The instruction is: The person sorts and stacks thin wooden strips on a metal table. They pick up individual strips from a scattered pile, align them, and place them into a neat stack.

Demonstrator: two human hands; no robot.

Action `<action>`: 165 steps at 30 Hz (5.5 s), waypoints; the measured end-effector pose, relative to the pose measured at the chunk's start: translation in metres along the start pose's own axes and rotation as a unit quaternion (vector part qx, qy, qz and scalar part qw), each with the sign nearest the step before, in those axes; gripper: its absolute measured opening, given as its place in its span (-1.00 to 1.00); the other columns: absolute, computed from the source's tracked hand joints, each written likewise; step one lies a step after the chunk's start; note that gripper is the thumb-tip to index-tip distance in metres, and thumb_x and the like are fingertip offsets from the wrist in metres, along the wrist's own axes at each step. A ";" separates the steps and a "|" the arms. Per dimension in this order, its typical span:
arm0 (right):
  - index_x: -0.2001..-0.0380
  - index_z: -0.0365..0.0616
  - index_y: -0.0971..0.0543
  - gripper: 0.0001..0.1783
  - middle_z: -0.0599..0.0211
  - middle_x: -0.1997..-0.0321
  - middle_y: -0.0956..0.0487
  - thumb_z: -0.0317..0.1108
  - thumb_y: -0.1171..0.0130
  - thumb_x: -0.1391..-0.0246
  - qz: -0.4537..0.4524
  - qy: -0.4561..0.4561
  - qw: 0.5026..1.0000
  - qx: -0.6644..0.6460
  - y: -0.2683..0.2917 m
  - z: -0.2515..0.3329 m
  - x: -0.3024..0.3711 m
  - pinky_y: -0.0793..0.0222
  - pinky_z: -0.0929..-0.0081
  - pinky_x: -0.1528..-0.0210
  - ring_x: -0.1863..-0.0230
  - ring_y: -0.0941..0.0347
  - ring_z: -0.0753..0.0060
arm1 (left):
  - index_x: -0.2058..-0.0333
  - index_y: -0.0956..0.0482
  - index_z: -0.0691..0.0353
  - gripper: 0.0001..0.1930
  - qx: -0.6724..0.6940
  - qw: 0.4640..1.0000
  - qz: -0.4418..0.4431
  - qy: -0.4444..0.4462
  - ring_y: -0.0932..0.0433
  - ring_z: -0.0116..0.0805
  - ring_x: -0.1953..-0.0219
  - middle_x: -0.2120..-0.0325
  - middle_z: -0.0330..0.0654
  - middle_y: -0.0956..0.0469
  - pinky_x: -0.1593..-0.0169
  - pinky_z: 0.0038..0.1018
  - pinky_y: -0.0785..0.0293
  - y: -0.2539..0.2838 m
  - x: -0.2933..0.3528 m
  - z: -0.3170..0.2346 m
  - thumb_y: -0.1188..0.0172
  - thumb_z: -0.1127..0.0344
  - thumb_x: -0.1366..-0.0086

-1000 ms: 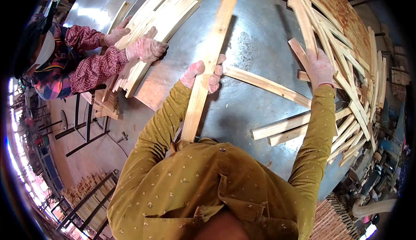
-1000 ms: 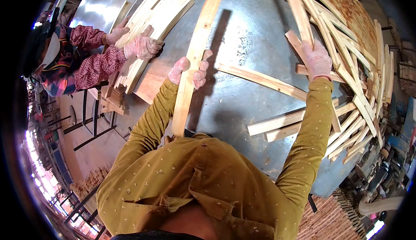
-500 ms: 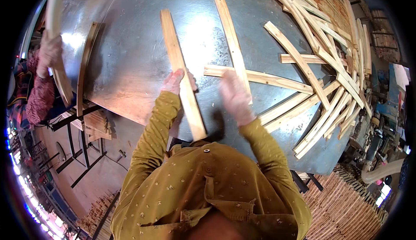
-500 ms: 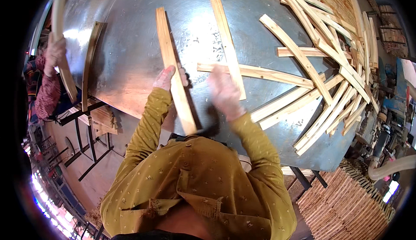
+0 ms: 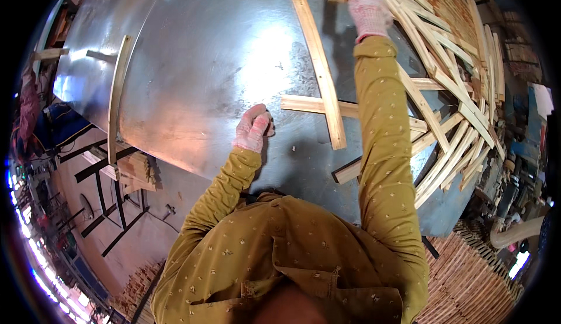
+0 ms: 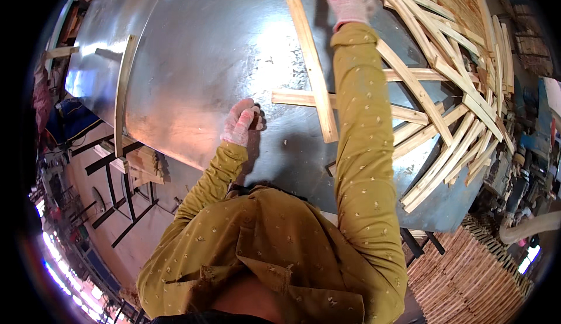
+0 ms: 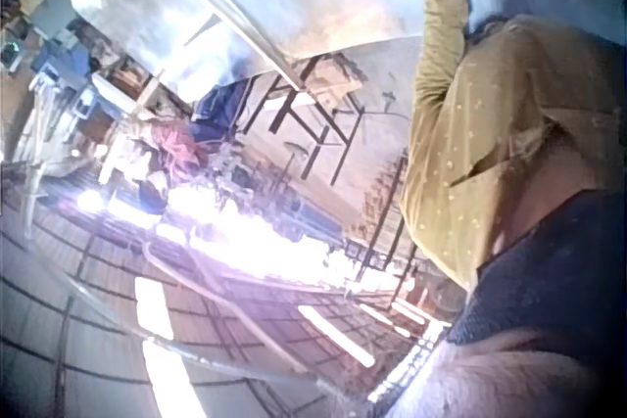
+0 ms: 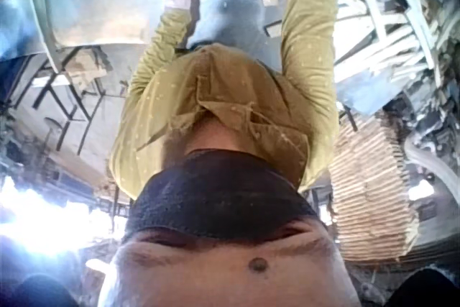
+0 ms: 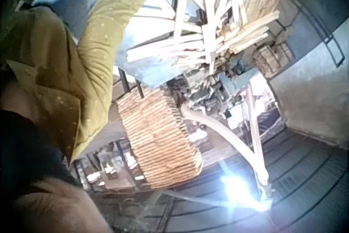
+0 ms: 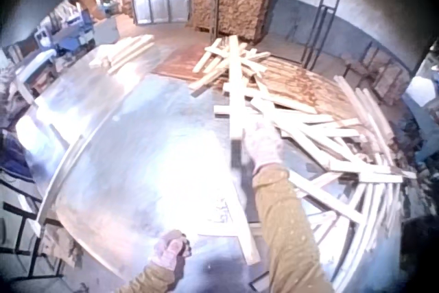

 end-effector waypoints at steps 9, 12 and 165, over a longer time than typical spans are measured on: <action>-0.37 0.04 -0.19 -0.14 0.10 -0.19 -0.45 -0.10 -0.27 -0.01 0.161 0.166 0.965 0.127 -0.120 -0.035 0.199 -0.39 0.12 -0.17 -0.20 -0.41 -0.03 | -0.21 -0.36 0.26 -0.46 -0.446 0.866 -0.048 -0.221 -0.57 -0.15 0.01 0.03 -0.03 -0.56 -0.05 -0.31 -0.52 0.007 -0.004 -0.070 -0.21 0.19 -0.32; -0.29 0.07 -0.35 -0.27 0.20 -0.08 -0.52 -0.33 -0.27 0.02 0.240 0.351 0.899 0.102 -0.064 0.036 0.178 -0.51 0.24 -0.02 -0.03 -0.51 0.13 | -0.23 -0.35 0.22 -0.36 -0.754 0.535 0.062 -0.377 -0.52 -0.06 -0.11 -0.05 0.02 -0.52 -0.15 -0.22 -0.48 -0.042 -0.025 -0.143 -0.26 0.03 -0.26; -0.35 0.00 -0.21 -0.12 -0.06 -0.04 -0.55 0.13 -0.18 -0.02 0.067 -0.009 0.934 0.350 -0.083 -0.153 0.104 -0.51 0.04 0.01 0.02 -0.57 -0.10 | -0.23 -0.27 0.24 -0.24 0.171 0.967 0.140 0.130 -0.61 -0.27 0.43 0.20 -0.06 -0.57 0.39 -0.39 -0.66 0.107 0.000 -0.113 -0.30 -0.12 -0.24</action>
Point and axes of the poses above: each hand's wrist, its own x-axis away from the middle knuckle, its own y-axis out of the back of the hand, z = x × y, the point moved 3 cm from there along -x, towards the middle knuckle
